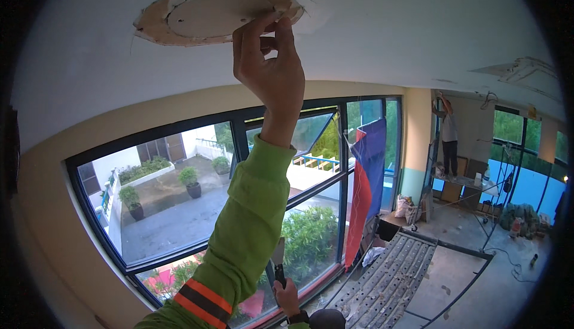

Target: The person removes loose pieces of material from the edge of a hole in the ceiling by hand and uses a putty knife to scrape the surface.

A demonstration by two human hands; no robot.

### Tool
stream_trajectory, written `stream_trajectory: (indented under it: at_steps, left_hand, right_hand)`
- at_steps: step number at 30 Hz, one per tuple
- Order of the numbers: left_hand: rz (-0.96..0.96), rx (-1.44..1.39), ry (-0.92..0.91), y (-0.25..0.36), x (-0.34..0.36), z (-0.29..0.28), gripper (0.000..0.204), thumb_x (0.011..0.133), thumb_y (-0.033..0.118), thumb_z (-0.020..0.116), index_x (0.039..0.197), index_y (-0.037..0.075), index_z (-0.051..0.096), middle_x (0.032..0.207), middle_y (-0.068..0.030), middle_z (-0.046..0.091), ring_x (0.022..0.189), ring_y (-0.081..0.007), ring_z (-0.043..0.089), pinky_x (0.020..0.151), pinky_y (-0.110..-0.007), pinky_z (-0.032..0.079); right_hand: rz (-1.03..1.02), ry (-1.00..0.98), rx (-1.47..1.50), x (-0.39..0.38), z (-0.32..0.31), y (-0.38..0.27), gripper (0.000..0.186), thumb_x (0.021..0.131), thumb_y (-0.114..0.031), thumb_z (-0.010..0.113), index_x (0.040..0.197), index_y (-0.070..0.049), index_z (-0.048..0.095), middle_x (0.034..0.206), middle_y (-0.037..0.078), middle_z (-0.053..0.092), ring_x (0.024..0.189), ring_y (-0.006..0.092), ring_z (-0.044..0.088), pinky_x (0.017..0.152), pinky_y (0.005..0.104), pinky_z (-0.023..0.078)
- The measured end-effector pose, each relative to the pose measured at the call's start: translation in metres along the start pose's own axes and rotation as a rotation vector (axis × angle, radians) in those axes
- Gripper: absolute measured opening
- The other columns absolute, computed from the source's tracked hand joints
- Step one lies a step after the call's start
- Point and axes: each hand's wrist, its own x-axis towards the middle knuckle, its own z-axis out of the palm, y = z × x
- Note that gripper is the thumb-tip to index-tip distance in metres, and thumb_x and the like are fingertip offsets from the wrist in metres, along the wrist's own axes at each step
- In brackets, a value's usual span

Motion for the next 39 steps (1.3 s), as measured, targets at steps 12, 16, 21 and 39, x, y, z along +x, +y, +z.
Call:
stream_trajectory:
  at_steps: [12, 16, 21, 39]
  left_hand:
    - [0.146, 0.032, -0.001, -0.008, 0.002, 0.007, 0.01, 0.079, 0.0, 0.069, 0.086, 0.006, 0.065, 0.082, -0.0033, 0.056, 0.053, -0.0095, 0.055, 0.051, -0.024, 0.042]
    - [0.124, 0.003, -0.049, -0.008, -0.003, 0.006, 0.012, 0.081, -0.002, 0.066, 0.09, 0.005, 0.063, 0.084, -0.0034, 0.055, 0.054, -0.0097, 0.054, 0.051, -0.024, 0.042]
    - [0.126, 0.027, -0.076, -0.012, -0.007, -0.002, 0.011, 0.081, -0.002, 0.065, 0.09, 0.005, 0.06, 0.083, -0.0033, 0.054, 0.055, -0.0098, 0.053, 0.052, -0.024, 0.042]
    - [0.104, 0.018, -0.266, -0.004, -0.008, -0.014, 0.011, 0.08, 0.001, 0.068, 0.088, 0.004, 0.061, 0.081, -0.0055, 0.055, 0.057, -0.0126, 0.056, 0.054, -0.024, 0.046]
  right_hand:
    - [-0.023, -0.002, 0.06, -0.001, 0.002, -0.002, 0.023, 0.089, -0.02, 0.06, 0.089, 0.002, 0.053, 0.067, 0.005, 0.06, 0.055, 0.0123, 0.056, 0.051, 0.0276, 0.043]
    - [-0.05, -0.007, 0.022, 0.004, 0.002, 0.007, 0.023, 0.089, -0.02, 0.06, 0.09, 0.002, 0.053, 0.069, 0.005, 0.06, 0.055, 0.0118, 0.056, 0.051, 0.0277, 0.044]
    - [-0.014, -0.016, 0.021, 0.003, 0.002, 0.007, 0.025, 0.087, -0.021, 0.062, 0.093, 0.002, 0.055, 0.071, 0.007, 0.063, 0.059, 0.0157, 0.061, 0.055, 0.0303, 0.048]
    - [0.001, -0.001, -0.002, 0.002, 0.001, 0.004, 0.027, 0.087, -0.021, 0.062, 0.094, 0.003, 0.055, 0.073, 0.008, 0.063, 0.061, 0.016, 0.06, 0.056, 0.0307, 0.047]
